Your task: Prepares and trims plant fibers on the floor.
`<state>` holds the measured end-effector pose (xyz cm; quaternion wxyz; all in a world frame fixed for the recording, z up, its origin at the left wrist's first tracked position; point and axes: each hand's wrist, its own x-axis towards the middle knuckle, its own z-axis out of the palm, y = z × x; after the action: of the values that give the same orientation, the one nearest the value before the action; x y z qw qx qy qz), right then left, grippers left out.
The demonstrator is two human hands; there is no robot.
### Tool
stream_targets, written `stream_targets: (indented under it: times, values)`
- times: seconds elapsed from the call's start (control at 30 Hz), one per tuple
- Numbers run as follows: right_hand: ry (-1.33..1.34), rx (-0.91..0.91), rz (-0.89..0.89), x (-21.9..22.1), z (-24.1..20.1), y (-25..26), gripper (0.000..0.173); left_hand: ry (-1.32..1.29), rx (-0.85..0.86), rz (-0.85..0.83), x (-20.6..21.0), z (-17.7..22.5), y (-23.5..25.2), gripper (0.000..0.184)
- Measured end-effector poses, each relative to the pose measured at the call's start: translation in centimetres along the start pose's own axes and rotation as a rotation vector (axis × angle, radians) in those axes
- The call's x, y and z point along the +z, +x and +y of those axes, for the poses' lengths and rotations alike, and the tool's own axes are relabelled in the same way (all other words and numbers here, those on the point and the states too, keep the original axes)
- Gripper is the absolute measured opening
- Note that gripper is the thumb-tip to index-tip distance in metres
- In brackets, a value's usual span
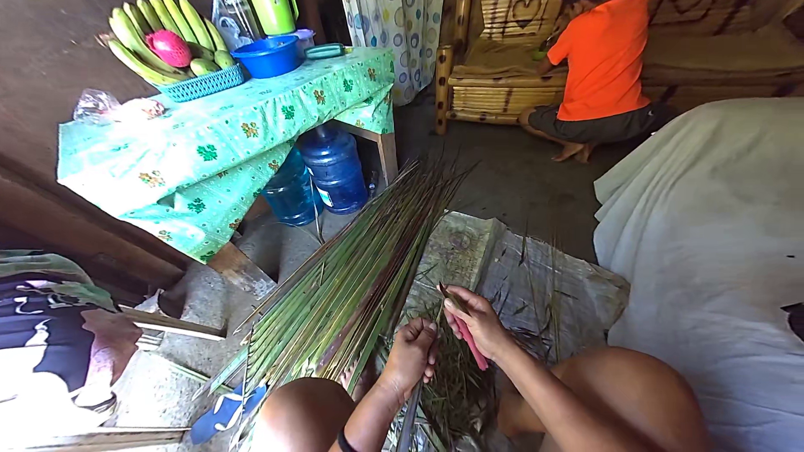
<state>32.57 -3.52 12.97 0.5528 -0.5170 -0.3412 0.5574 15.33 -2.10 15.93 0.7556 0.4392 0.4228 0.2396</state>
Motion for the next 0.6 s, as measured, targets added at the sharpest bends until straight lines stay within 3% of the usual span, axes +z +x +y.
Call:
stream_targets:
  times: [0.17, 0.6]
  values:
    - [-0.174, -0.09, 0.053, 0.0, 0.3, 0.1, 0.022, 0.042, -0.002, 0.016, 0.0, 0.1, -0.1, 0.021]
    - [0.086, 0.052, 0.096, -1.0, -0.6, 1.2, 0.024, 0.069, 0.015, -0.016, 0.5, -0.2, -0.7, 0.021]
